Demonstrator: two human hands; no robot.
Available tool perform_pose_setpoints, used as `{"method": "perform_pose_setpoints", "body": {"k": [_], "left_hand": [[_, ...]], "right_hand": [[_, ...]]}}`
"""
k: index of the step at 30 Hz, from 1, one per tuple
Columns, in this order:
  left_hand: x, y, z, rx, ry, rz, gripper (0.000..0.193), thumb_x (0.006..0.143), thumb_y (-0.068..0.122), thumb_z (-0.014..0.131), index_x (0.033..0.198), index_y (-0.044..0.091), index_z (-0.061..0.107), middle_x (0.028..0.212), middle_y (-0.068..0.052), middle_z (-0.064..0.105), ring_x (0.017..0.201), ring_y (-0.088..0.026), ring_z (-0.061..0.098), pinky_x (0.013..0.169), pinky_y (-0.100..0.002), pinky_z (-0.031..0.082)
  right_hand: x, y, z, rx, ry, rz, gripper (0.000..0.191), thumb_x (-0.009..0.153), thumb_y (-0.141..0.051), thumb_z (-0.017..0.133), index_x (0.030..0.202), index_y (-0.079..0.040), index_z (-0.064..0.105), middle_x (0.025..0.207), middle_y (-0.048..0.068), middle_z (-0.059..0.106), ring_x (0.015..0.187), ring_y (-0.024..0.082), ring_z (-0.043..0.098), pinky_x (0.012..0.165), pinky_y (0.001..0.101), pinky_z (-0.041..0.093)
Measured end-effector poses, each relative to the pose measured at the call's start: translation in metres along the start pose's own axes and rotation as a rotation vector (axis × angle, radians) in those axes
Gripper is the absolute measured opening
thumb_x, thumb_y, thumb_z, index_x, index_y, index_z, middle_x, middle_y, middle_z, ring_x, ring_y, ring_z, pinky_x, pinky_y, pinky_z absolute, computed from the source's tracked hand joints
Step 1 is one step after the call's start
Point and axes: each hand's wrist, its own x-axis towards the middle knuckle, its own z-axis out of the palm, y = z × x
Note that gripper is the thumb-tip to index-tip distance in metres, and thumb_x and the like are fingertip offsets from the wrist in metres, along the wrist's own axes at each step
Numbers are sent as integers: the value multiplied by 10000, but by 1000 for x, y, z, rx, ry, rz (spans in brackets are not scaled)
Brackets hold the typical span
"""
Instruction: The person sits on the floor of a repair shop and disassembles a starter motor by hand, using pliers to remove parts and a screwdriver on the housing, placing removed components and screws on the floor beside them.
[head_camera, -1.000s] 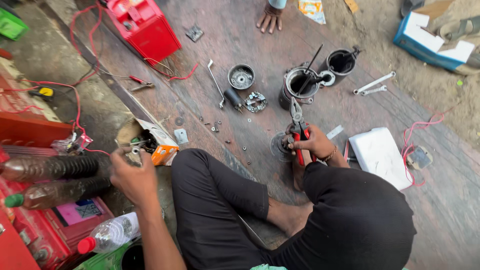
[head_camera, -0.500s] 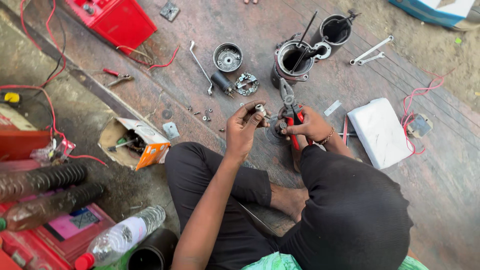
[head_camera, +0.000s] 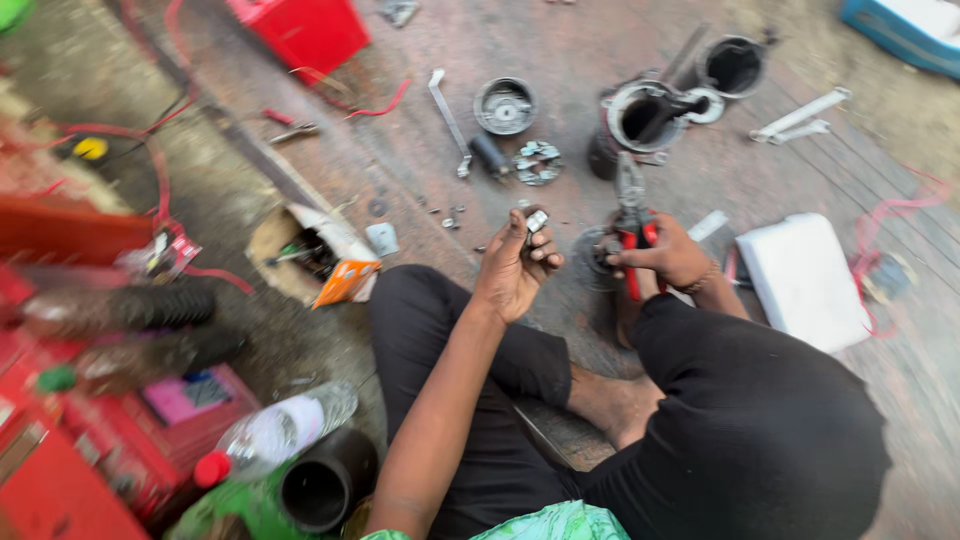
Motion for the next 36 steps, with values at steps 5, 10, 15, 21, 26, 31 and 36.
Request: {"method": "perform_pose_setpoints", "body": {"k": [5,10,15,21,26,31,36], "left_hand": [[-25,29,-15,-112,-48,136,404,1003,445,665,1210,105,593,805,48,460,707,-65,429,669,-243,441],[-70,74,-31,-13,32,516,357,1047,409,668,1233,111,602,765,51,446,656,-58,408,622,-239,427],[-125,121,-52,275,393,747,231,976,277,622,1185,198,561,957,-12,634,775,-89,576,740,-295,545],[-149,149,-92,62,93,744,165,1096,142,672,1223,55,613,1117,-69,680,678,-28,498,593,-165,431],[-152,146,-93,96,305,733,182,1007,122,670,1158,36,616,1185,-121,716,868,-118,672,758,-234,559],[-149,141,-74,151,397,766,237,998,265,627,1107,56,610,1045,-135,724,953,-218,736,864,-347,632],[-147,145,-77,139,424,818,325,1042,351,623,1123,38,606,911,-81,674,780,-156,659,740,-300,591]], "right_hand": [[4,5,0,-33,13,30,444,758,0,781,1172,-1,622,1010,94,727,865,180,705,738,344,586],[2,11,-3,-143,1,-49,442,787,36,764,1211,29,641,1045,109,719,931,172,691,829,321,566],[-1,13,-4,-9,-11,-47,452,817,63,710,1255,30,602,1043,129,721,874,206,696,776,338,572],[-2,10,-4,37,-1,-29,447,834,74,681,1267,26,581,1082,166,730,857,221,703,753,354,578],[-4,10,-5,38,0,-29,433,842,69,686,1260,29,581,1078,181,729,847,228,707,756,355,579],[-6,8,-3,15,13,-8,450,834,71,687,1268,31,575,1081,183,732,841,228,704,753,355,578],[-7,6,0,41,14,-9,466,835,60,689,1284,21,569,1085,175,731,867,221,708,756,352,581]]}}
